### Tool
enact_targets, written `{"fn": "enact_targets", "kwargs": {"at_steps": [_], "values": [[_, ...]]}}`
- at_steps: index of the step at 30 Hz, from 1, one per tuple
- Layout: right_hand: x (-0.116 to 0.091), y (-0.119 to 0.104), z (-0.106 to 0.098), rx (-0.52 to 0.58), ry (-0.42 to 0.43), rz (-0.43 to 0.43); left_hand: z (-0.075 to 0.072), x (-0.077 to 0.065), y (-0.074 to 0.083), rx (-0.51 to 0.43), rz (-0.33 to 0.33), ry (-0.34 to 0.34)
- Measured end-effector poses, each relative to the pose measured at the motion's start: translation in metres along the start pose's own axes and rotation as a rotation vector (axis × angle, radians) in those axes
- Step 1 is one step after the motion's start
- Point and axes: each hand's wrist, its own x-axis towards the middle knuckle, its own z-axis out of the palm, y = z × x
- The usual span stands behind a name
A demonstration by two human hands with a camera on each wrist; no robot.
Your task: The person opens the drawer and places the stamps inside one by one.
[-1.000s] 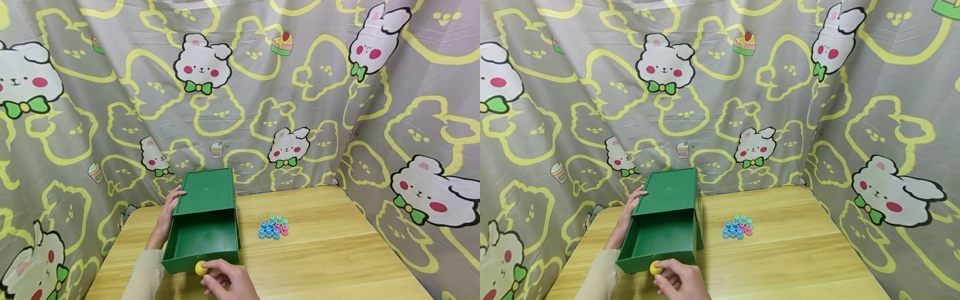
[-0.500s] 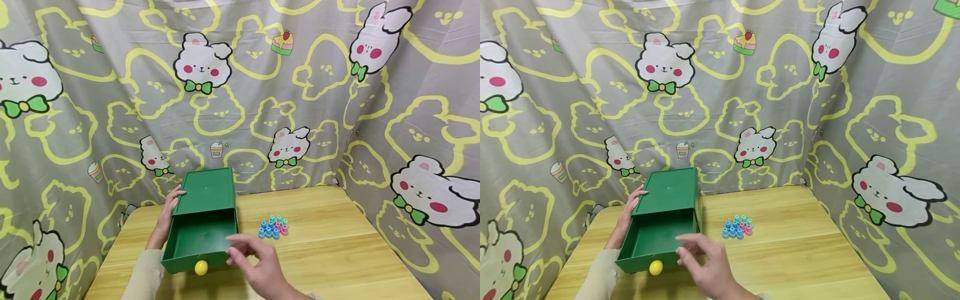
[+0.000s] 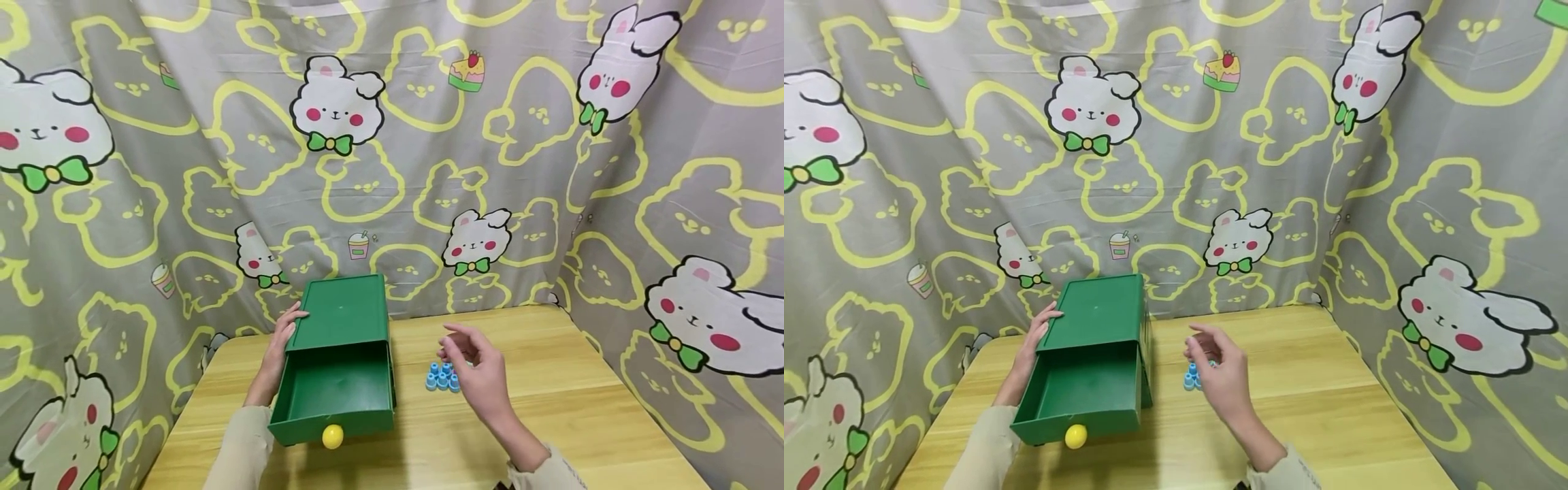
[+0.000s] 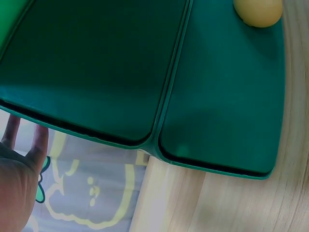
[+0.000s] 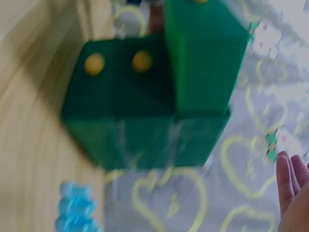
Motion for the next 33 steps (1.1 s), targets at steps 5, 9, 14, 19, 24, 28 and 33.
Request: {"fn": "enact_targets", "kwargs": {"at_steps": [5, 9, 14, 19, 24, 28, 33], "values": [[0.007, 0.038, -0.016, -0.067, 0.044, 0.116, 0.002, 0.000, 0.000, 0.009, -0.009, 0.011], [0.008, 0.068, -0.029, -0.104, 0.041, 0.237, 0.001, -0.001, 0.001, 0.013, -0.009, 0.006], [0.004, 0.103, -0.044, -0.149, 0.033, 0.375, 0.002, 0.000, 0.001, 0.000, 0.001, 0.005], [-0.001, 0.128, -0.053, -0.189, 0.018, 0.475, 0.002, 0.001, 0.000, -0.005, 0.001, 0.011], [-0.007, 0.142, -0.056, -0.217, -0.033, 0.574, 0.002, 0.001, -0.003, -0.010, -0.001, 0.009], [-0.012, 0.149, -0.055, -0.244, -0.074, 0.614, 0.002, 0.001, -0.002, -0.015, 0.004, 0.015], [-0.019, 0.158, -0.052, -0.280, -0.120, 0.645, 0.001, 0.001, -0.002, -0.011, 0.001, 0.012]]}}
